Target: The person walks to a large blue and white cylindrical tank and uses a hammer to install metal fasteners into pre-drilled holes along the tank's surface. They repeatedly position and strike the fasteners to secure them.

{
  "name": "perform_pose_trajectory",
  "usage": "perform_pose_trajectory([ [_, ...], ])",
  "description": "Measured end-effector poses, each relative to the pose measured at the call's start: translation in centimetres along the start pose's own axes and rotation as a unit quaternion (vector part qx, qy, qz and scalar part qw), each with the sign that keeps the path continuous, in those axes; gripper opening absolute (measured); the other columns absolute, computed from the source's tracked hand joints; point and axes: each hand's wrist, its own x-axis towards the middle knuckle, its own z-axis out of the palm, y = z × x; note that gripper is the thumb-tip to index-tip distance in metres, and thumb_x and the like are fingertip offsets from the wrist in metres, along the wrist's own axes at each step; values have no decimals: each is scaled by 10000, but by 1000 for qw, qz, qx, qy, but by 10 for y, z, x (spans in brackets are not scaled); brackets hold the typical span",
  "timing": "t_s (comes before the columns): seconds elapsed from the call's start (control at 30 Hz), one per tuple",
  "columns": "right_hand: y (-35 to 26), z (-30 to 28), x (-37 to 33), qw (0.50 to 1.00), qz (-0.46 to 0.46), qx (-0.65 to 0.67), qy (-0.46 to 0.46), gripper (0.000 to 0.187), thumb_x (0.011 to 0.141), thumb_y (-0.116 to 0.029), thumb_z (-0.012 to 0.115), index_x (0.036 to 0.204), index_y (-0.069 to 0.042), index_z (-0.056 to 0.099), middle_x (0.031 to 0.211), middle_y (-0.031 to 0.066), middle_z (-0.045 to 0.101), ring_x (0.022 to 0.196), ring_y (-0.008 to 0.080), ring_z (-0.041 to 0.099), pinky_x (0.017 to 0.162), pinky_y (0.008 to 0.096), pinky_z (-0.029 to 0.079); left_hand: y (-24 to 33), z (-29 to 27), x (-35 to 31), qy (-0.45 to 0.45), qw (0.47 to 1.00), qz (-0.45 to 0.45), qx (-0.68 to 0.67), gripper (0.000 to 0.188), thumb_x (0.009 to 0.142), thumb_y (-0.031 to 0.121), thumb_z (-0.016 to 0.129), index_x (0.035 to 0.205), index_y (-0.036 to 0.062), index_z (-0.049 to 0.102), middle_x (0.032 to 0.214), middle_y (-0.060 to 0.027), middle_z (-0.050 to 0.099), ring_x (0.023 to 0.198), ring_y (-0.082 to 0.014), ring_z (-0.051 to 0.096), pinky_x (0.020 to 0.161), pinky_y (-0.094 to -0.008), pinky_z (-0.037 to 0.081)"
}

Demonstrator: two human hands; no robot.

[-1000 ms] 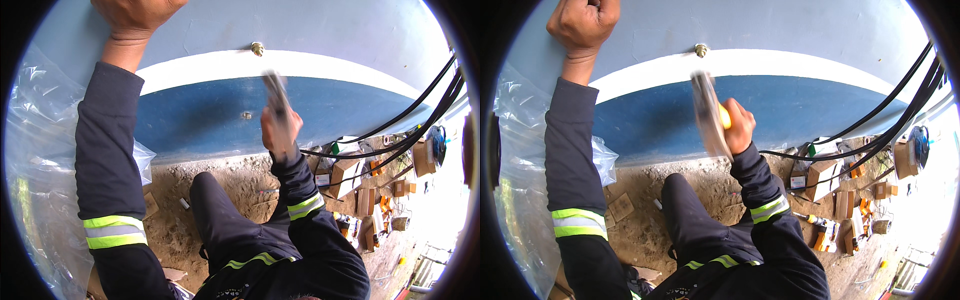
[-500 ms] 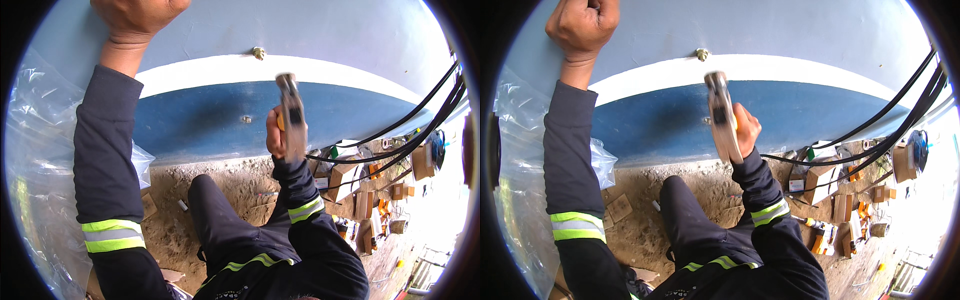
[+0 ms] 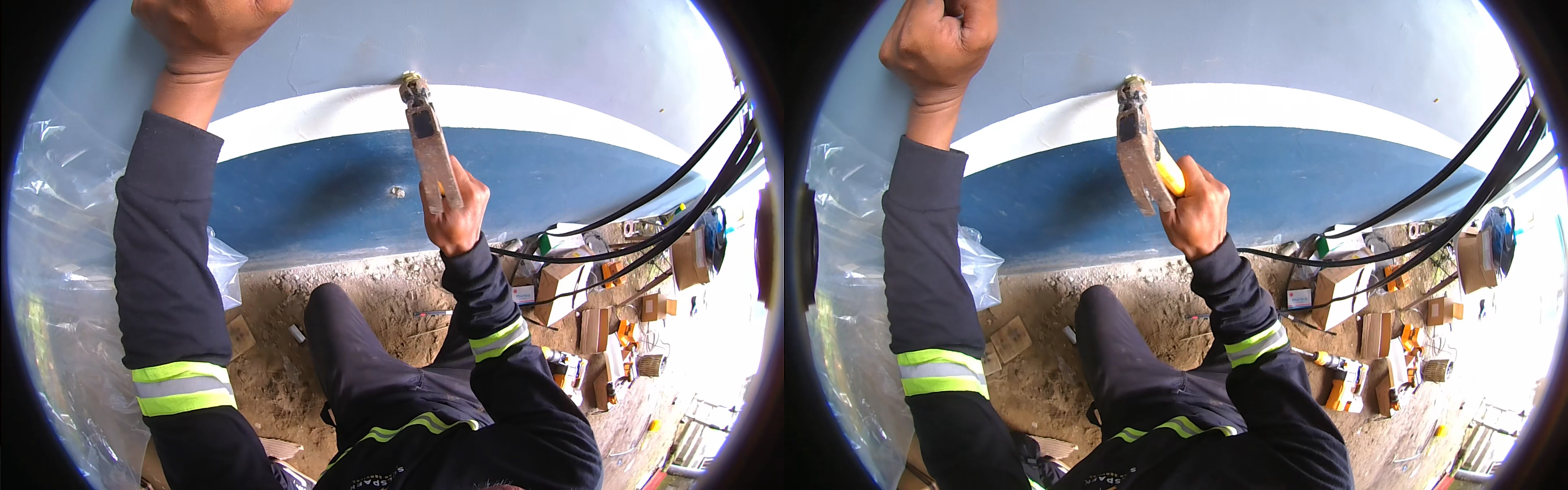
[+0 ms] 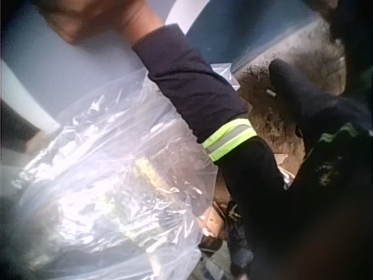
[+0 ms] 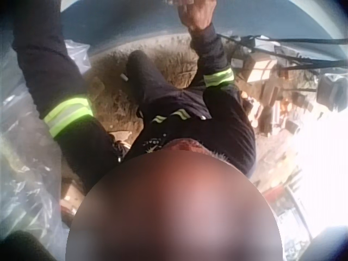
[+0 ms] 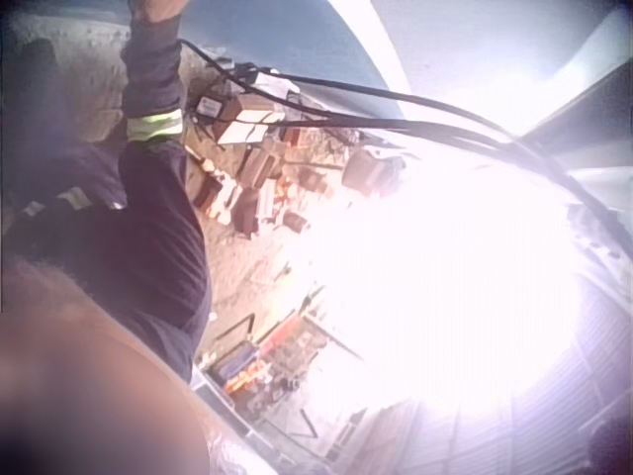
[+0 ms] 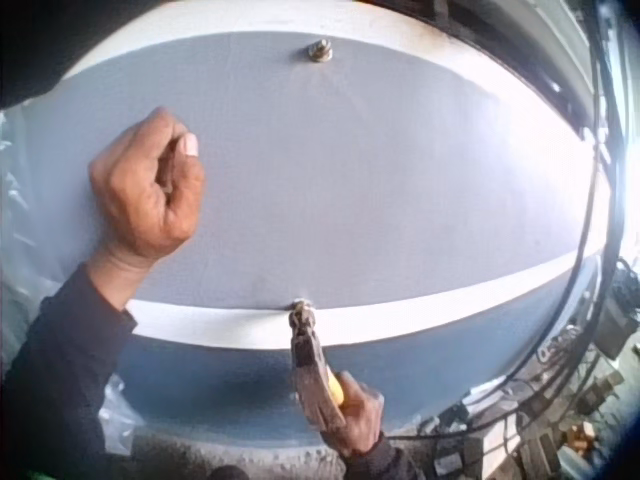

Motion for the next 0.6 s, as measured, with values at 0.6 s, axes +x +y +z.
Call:
perform_pose_trajectory([
  [0.6, 3, -3, 1, 998, 27, -44, -43, 250, 874, -151, 738, 786, -28, 539, 662, 169, 556, 549, 369, 596, 526, 407, 475, 1, 0, -1, -21, 1000, -11, 12, 234, 970, 142, 584, 760, 54, 528, 592, -68, 448, 480, -174, 435, 472, -325, 343],
])
